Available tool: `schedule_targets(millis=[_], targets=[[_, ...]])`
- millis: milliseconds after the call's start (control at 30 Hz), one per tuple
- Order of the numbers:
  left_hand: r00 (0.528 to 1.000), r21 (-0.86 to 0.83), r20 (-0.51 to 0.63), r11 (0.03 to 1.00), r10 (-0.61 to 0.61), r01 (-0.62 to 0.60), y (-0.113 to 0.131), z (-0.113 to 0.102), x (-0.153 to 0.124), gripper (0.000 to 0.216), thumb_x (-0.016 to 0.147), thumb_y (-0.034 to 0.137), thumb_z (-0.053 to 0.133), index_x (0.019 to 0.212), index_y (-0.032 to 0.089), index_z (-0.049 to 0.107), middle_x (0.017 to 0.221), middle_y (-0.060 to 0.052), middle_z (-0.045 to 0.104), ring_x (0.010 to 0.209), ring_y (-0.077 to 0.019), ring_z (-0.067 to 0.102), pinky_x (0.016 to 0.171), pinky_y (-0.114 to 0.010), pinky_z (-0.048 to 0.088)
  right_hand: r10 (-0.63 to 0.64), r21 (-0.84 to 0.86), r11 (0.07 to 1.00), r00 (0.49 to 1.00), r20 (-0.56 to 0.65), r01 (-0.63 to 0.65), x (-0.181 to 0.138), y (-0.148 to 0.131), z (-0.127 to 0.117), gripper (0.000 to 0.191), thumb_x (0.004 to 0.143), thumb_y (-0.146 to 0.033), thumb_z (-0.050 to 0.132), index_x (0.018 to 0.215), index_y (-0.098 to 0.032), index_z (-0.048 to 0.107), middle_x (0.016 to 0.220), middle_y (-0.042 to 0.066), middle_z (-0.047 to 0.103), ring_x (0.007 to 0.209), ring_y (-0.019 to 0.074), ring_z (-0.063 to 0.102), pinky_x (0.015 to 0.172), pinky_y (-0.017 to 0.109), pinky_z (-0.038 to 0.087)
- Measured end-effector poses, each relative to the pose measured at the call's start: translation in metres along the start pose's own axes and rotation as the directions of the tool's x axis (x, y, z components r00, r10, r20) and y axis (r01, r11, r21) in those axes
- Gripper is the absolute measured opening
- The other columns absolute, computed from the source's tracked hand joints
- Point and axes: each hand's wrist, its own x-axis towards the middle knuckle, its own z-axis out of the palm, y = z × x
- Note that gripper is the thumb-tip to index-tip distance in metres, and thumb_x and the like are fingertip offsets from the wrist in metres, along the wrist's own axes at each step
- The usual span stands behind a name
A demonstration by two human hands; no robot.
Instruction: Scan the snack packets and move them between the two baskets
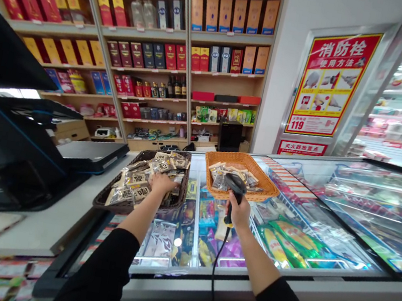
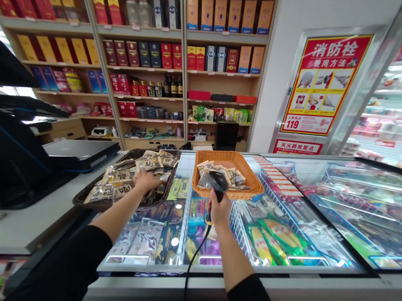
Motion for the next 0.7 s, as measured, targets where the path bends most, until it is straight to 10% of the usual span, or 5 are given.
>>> schedule_targets(millis=[533, 700], targets=[[0.989, -0.353, -0.125, 0.929, 0.073, -0.113, -0.009, 0.000, -0.001, 0.036, 0.065, 0.042, 0.073, 0.089, 0.017, 0.062, 0.088, -0.010, 0.069, 0.088, -0.0270, 0.064, 0.073, -0.032, 0.045, -0.016, -0.012, 1.000, 1.000, 0.024, 0.016, 0.002, 0.004, 0.001, 0.040, 0.077, -0.060, 0.059, 0.066, -0.022, 0.050, 0.040, -0.005, 0.051, 0.031, 0.0150, 0.049, 0.035, 0.026, 0.039], [0.973, -0.805, -0.156, 0.549, 0.170, -0.225, -0.011, 0.005, -0.002, 0.051, 0.052, 0.030, 0.082, 0.098, 0.019, 0.061, 0.083, -0.004, 0.071, 0.080, -0.0211, 0.066, 0.074, -0.030, 0.049, -0.037, -0.014, 0.999, 0.999, 0.032, 0.037, 0.001, 0.004, 0.002, 0.037, 0.080, -0.057, 0.057, 0.069, -0.022, 0.051, 0.040, -0.006, 0.049, 0.031, 0.0142, 0.047, 0.036, 0.025, 0.039]])
